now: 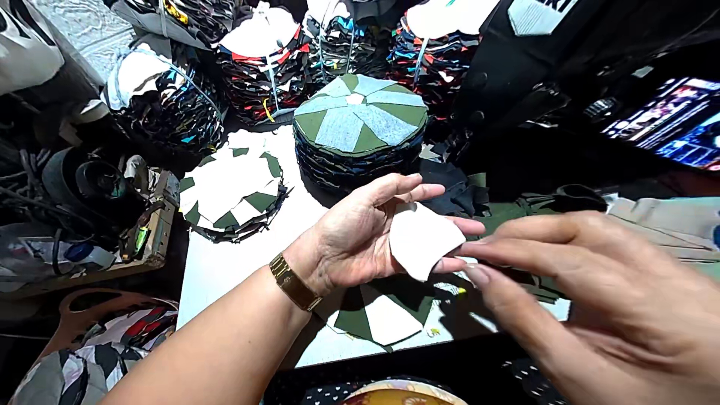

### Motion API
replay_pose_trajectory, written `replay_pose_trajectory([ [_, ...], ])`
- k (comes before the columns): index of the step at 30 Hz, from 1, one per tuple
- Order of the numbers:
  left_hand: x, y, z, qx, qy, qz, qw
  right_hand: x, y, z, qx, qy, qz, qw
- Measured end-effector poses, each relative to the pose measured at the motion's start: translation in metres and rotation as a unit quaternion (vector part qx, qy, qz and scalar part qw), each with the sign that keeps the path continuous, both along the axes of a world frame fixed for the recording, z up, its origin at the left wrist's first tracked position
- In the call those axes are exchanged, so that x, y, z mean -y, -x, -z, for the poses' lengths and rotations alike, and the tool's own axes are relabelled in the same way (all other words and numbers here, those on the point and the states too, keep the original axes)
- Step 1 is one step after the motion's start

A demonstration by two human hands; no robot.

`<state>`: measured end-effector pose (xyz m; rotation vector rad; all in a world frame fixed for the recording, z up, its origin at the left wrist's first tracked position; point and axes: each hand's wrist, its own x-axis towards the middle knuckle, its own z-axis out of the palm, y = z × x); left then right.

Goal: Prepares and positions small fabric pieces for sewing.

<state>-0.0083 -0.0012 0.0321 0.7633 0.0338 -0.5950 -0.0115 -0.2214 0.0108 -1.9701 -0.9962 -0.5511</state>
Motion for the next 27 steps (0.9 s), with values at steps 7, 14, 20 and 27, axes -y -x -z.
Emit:
replay_pose_trajectory([
  [7, 0.006, 0.011, 0.005, 0.031, 0.002, 0.059, 0.998, -0.016, -0.010, 0.001, 0.004, 0.023, 0.081, 0.996],
  [14, 0.008, 0.011, 0.006, 0.046, 0.019, 0.083, 0.995, -0.019, -0.007, 0.012, 0.048, -0.020, 0.086, 0.995],
  [20, 0.008, 0.013, 0.007, 0.047, 0.006, 0.073, 0.996, -0.017, -0.008, 0.015, 0.060, -0.044, 0.063, 0.995],
  [27, 0.008, 0.013, 0.008, 0.066, 0.005, 0.079, 0.995, -0.017, -0.008, 0.014, 0.040, -0.052, 0.049, 0.997],
])
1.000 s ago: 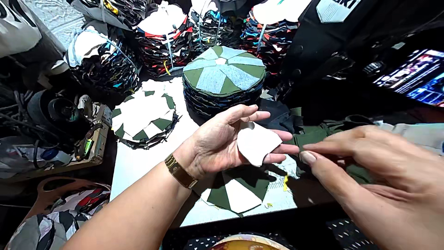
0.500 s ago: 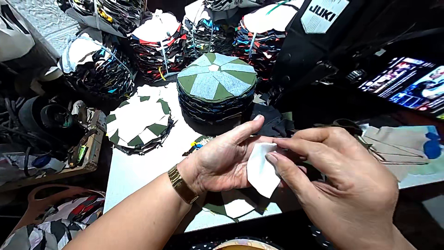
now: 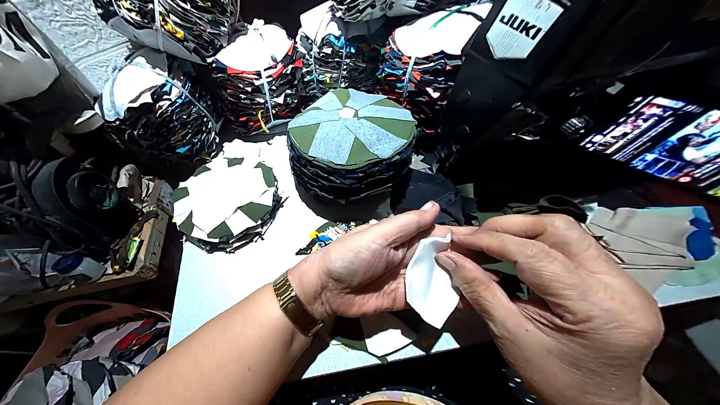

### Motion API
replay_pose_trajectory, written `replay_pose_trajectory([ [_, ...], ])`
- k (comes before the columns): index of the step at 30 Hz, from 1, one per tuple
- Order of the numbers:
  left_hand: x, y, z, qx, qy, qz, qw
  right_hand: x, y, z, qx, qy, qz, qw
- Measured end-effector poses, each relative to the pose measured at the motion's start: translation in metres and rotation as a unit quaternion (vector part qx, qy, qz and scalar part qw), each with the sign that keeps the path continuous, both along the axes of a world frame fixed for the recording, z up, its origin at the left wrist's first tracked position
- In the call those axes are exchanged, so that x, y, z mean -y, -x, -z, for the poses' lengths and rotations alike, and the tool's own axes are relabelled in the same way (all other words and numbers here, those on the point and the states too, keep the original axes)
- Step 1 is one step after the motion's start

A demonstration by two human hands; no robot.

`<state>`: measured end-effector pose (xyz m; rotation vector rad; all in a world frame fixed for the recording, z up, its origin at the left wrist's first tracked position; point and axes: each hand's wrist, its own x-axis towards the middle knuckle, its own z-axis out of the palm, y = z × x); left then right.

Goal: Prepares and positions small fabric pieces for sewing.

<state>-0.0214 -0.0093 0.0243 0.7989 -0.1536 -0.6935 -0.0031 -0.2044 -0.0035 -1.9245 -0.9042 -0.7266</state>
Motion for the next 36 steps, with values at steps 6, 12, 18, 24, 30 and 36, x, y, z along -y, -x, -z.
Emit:
replay_pose_trajectory([
  [6, 0.001, 0.001, -0.003, 0.011, 0.003, 0.012, 1.000, 0.000, -0.001, 0.001, -0.008, -0.019, -0.017, 1.000],
  [12, 0.001, -0.002, 0.002, 0.011, 0.032, 0.019, 0.999, 0.001, -0.005, 0.005, 0.007, -0.028, -0.023, 0.999],
  [18, -0.001, -0.003, 0.000, -0.018, 0.045, 0.015, 0.999, 0.002, -0.011, 0.010, 0.059, 0.000, -0.007, 0.998],
  [24, -0.001, -0.004, 0.000, -0.022, 0.057, -0.002, 0.998, 0.003, -0.017, 0.010, 0.085, 0.021, -0.012, 0.996],
  [30, 0.000, -0.004, -0.003, 0.004, -0.008, -0.012, 1.000, 0.003, -0.021, 0.007, 0.076, 0.023, -0.023, 0.997],
  [36, 0.007, -0.001, -0.008, -0.052, -0.043, -0.065, 0.996, 0.003, -0.023, 0.012, 0.127, 0.050, -0.039, 0.990],
])
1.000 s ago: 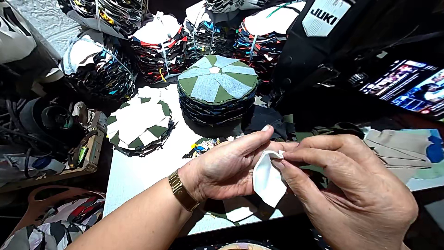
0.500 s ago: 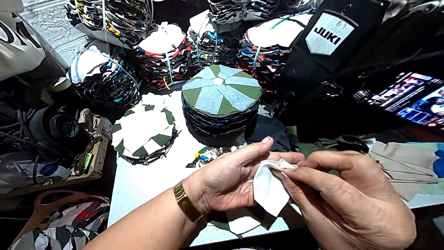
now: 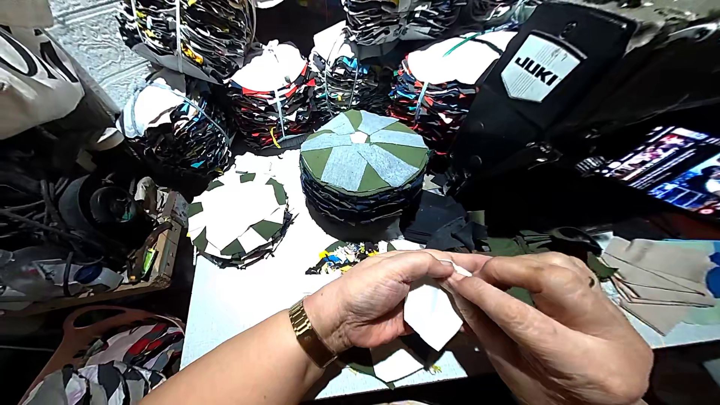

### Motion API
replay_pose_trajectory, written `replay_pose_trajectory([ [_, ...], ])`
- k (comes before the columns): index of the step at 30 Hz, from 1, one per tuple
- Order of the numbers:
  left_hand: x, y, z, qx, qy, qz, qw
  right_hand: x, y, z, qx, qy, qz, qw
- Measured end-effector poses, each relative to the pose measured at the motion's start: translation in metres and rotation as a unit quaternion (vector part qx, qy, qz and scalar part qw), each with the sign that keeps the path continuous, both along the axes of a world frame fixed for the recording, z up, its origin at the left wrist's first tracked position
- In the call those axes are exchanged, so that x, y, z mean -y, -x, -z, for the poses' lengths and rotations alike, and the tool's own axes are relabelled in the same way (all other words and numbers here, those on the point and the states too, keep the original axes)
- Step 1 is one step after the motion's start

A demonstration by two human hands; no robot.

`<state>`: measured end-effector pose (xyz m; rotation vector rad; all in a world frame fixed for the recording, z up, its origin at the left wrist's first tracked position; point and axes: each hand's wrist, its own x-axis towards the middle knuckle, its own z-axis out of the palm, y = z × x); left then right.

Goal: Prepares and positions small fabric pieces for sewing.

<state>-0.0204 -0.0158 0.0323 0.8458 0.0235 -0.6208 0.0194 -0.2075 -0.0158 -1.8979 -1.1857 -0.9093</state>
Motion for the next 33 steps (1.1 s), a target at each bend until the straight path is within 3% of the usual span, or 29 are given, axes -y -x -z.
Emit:
replay_pose_trajectory([
  [11, 0.009, 0.003, -0.005, -0.082, -0.026, -0.098, 0.991, -0.008, 0.002, 0.002, 0.021, 0.042, 0.020, 0.999],
  [15, 0.004, 0.002, -0.001, -0.046, 0.006, -0.076, 0.996, -0.006, 0.004, 0.003, 0.022, 0.029, -0.004, 0.999],
  [21, 0.000, -0.003, -0.003, -0.056, -0.015, -0.118, 0.991, 0.004, 0.013, -0.027, -0.176, -0.072, -0.054, 0.980],
  [25, -0.011, -0.006, 0.003, 0.036, -0.011, -0.020, 0.999, 0.012, 0.012, -0.046, -0.258, -0.094, -0.038, 0.961],
  [28, -0.019, -0.007, -0.001, 0.177, -0.086, 0.051, 0.979, 0.015, 0.007, -0.044, -0.285, -0.110, -0.062, 0.950],
  [33, -0.036, -0.012, -0.010, 0.245, -0.221, 0.027, 0.944, 0.012, 0.014, -0.033, -0.317, -0.125, -0.068, 0.938],
])
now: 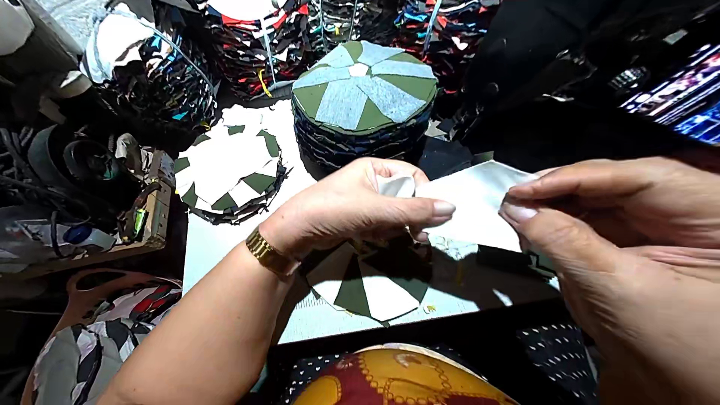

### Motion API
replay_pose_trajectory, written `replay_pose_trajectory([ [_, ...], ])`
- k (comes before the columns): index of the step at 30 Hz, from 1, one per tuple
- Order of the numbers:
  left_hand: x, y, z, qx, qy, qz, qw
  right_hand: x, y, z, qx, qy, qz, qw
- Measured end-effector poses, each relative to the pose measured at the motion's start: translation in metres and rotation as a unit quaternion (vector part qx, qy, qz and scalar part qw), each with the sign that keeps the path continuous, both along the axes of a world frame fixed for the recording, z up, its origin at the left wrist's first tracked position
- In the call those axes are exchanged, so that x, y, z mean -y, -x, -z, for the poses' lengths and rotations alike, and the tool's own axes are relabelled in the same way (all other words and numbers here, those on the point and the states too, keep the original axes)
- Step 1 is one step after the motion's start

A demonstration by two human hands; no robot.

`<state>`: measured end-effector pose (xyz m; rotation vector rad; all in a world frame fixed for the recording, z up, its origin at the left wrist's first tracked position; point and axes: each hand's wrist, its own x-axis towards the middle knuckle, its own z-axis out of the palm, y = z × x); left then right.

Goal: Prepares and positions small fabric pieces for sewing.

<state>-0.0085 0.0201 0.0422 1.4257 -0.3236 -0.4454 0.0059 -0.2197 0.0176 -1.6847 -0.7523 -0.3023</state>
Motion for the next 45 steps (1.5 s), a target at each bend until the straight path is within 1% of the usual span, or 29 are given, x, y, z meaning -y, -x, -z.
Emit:
replay_pose_trajectory([
  [2, -0.007, -0.002, -0.001, 0.018, -0.046, 0.010, 0.999, -0.005, 0.009, 0.006, -0.010, 0.010, 0.007, 1.000],
  [3, -0.011, -0.004, -0.001, 0.031, -0.077, 0.030, 0.996, -0.008, 0.013, 0.010, -0.013, 0.023, 0.015, 1.000],
  [6, -0.016, -0.007, -0.002, 0.082, -0.199, 0.081, 0.973, -0.013, 0.020, 0.027, -0.006, 0.080, 0.028, 0.996],
  [8, -0.016, -0.007, -0.005, 0.094, -0.289, 0.095, 0.948, -0.017, 0.021, 0.036, 0.018, 0.122, 0.041, 0.992],
  [10, -0.012, -0.006, -0.004, 0.098, -0.363, 0.091, 0.922, -0.021, 0.020, 0.042, 0.052, 0.162, 0.052, 0.984],
  [12, -0.009, -0.008, -0.001, 0.113, -0.424, 0.090, 0.894, -0.023, 0.017, 0.047, 0.100, 0.207, 0.057, 0.972],
  [14, -0.006, -0.008, 0.000, 0.127, -0.492, 0.091, 0.856, -0.024, 0.015, 0.051, 0.146, 0.261, 0.060, 0.952],
  [16, -0.003, -0.007, -0.001, 0.128, -0.546, 0.086, 0.823, -0.023, 0.014, 0.050, 0.161, 0.295, 0.062, 0.940],
  [17, -0.003, -0.007, -0.003, 0.133, -0.558, 0.081, 0.815, -0.022, 0.014, 0.047, 0.156, 0.301, 0.062, 0.939],
  [18, -0.004, -0.006, -0.004, 0.143, -0.560, 0.071, 0.813, -0.019, 0.014, 0.043, 0.148, 0.300, 0.061, 0.941],
  [21, -0.014, -0.005, -0.005, 0.187, -0.521, 0.036, 0.832, -0.016, 0.014, 0.029, 0.150, 0.265, 0.047, 0.951],
  [22, -0.017, -0.005, -0.005, 0.190, -0.510, 0.035, 0.838, -0.017, 0.015, 0.027, 0.160, 0.255, 0.028, 0.953],
  [24, -0.019, -0.006, -0.005, 0.183, -0.507, 0.049, 0.841, -0.021, 0.017, 0.031, 0.173, 0.267, -0.016, 0.948],
  [28, -0.011, -0.007, -0.003, 0.144, -0.564, 0.097, 0.808, -0.028, 0.027, 0.047, 0.201, 0.341, -0.044, 0.917],
  [30, -0.010, -0.007, -0.004, 0.138, -0.574, 0.102, 0.801, -0.022, 0.030, 0.044, 0.184, 0.344, -0.067, 0.919],
  [31, -0.012, -0.007, -0.004, 0.140, -0.565, 0.104, 0.807, -0.016, 0.029, 0.040, 0.166, 0.334, -0.081, 0.924],
  [33, -0.016, -0.008, 0.000, 0.162, -0.508, 0.103, 0.840, 0.001, 0.024, 0.027, 0.135, 0.300, -0.089, 0.940],
  [35, -0.017, -0.010, 0.002, 0.177, -0.430, 0.095, 0.880, 0.020, 0.015, 0.012, 0.127, 0.290, -0.042, 0.948],
  [38, -0.015, -0.011, 0.006, 0.179, -0.328, 0.071, 0.925, 0.043, -0.002, 0.006, 0.122, 0.324, 0.034, 0.938],
  [41, -0.011, -0.012, 0.009, 0.175, -0.280, 0.052, 0.942, 0.052, -0.015, 0.020, 0.098, 0.331, 0.048, 0.937],
  [45, -0.010, -0.014, 0.012, 0.172, -0.260, 0.025, 0.950, 0.055, -0.018, 0.029, 0.081, 0.290, 0.044, 0.953],
])
